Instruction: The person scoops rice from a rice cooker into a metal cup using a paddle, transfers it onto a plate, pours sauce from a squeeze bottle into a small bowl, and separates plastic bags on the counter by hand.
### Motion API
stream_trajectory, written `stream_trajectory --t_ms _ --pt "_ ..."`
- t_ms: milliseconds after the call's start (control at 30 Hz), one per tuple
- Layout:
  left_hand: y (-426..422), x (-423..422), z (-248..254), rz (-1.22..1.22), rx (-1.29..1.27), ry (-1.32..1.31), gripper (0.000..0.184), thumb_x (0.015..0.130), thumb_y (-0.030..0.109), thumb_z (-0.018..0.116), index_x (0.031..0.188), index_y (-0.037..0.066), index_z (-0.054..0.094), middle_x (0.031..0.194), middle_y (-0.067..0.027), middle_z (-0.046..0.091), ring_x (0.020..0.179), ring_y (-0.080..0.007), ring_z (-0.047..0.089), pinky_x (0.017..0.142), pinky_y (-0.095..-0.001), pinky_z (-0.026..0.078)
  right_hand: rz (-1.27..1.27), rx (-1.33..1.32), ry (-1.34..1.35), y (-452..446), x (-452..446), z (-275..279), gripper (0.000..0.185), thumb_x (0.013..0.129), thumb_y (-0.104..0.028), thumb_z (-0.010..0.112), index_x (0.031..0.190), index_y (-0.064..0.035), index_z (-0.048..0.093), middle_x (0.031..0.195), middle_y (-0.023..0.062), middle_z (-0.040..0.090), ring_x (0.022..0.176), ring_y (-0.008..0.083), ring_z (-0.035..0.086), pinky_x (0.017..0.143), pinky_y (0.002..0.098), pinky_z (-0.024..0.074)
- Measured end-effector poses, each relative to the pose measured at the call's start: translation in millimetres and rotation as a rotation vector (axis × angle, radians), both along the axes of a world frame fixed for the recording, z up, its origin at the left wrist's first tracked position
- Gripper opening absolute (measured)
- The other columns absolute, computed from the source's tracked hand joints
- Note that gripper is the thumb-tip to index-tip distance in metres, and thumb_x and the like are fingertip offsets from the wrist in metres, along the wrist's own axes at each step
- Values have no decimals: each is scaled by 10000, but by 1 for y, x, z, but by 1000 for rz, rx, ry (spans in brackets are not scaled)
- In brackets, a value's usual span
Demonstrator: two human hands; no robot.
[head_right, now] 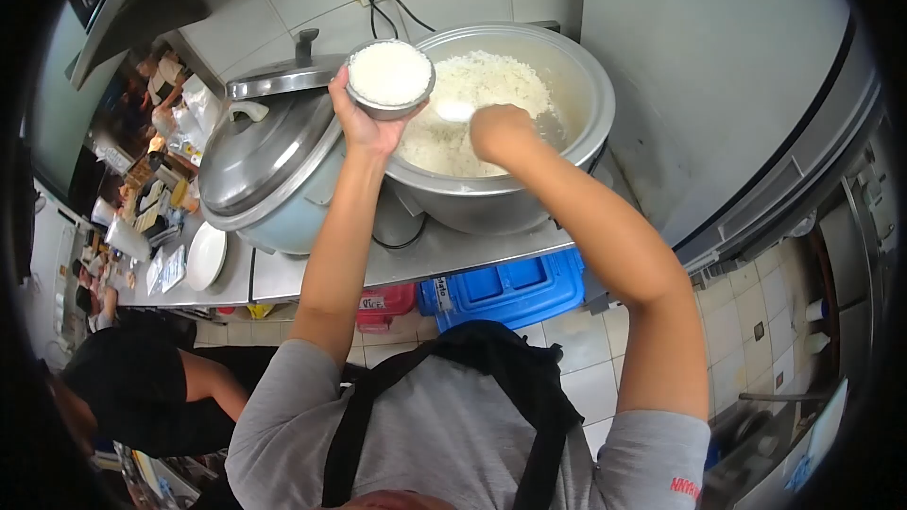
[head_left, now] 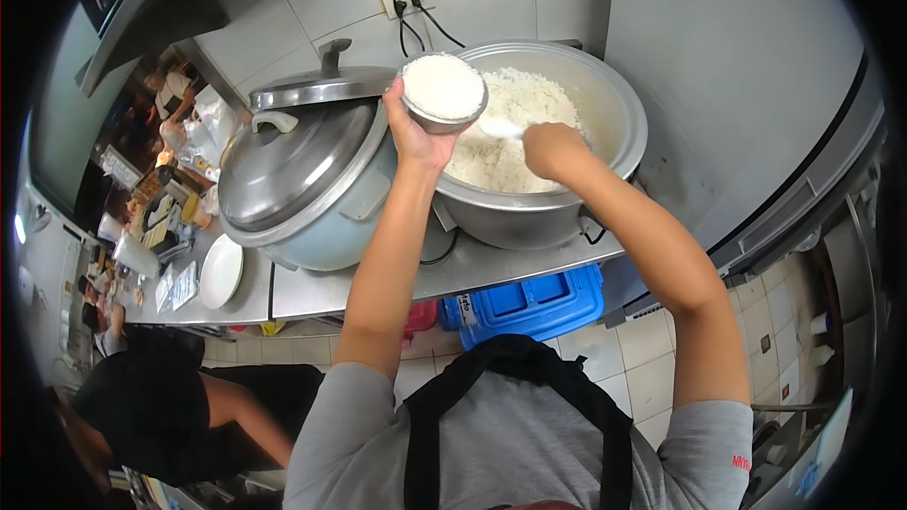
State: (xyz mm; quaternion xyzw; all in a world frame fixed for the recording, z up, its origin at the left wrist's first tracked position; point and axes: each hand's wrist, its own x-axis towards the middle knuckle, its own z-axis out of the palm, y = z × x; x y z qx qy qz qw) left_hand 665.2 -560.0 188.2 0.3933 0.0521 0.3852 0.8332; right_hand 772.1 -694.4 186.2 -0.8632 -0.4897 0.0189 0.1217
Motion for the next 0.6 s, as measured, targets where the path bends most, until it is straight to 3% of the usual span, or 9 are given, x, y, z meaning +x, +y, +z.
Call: stream_trajectory --t_ms 33,133,233,300,367,467,500,567,600 --pt "-4 -2 2 -37 -29 -38 688 717 605 398 1194 111 444 1200 -125 466 1079 -352 459 818 -557 375 29 -215 -9 -2 2 3 263 743 -17 438 987 77 469 789 236 599 763 381 591 696 445 466" --pt "-18 -13 7 -95 -91 -76 695 720 604 401 1219 120 428 1223 -144 449 1094 -359 446 811 -563 382 -106 46 -119 -21 -2 16 246 763 -66 470 974 35 548 891 192 624 844 322 614 723 374 490" --pt "-30 -49 16 -152 -207 -180 692 733 597 413 1238 123 410 1256 -142 421 1113 -362 425 813 -581 382 157 -489 -158 -57 4 21 253 776 -209 497 831 -15 650 908 204 617 849 332 601 747 398 470" --pt "-30 -89 28 -202 -173 -312 690 739 601 426 1257 146 393 1274 -138 402 1125 -377 408 824 -594 375 164 -255 -74 -82 21 30 322 798 -286 535 829 28 599 838 240 584 823 391 557 721 451 431" --pt "-21 -144 38 -115 -144 -373 694 724 611 404 1243 150 423 1264 -117 433 1127 -376 428 826 -614 368 229 -1 -21 -104 36 34 270 822 -231 531 828 37 557 761 205 561 701 368 521 644 427 392" --pt "11 -231 51 452 67 -274 746 731 607 399 1285 110 356 1279 -149 400 1145 -379 412 877 -609 356 193 206 189 -122 66 15 280 873 -248 496 781 12 543 586 40 432 532 128 422 493 288 345" --pt "24 -262 53 619 146 -214 775 742 617 397 1315 103 309 1326 -172 333 1181 -408 361 897 -634 315 209 200 191 -117 58 24 280 873 -248 496 781 12 543 586 40 432 532 128 422 493 288 345" --pt "53 -322 45 839 188 -169 731 744 545 416 1317 102 317 1337 -151 343 1211 -370 347 946 -613 263 8 8 532 -109 35 42 256 875 -263 496 777 -30 541 553 -30 359 459 49 336 414 216 275" --pt "76 -353 30 950 179 -159 721 747 533 415 1310 91 325 1324 -158 361 1205 -364 360 949 -595 274 19 36 599 -104 36 38 208 867 -239 497 860 -39 553 522 -55 347 407 24 285 373 189 229"
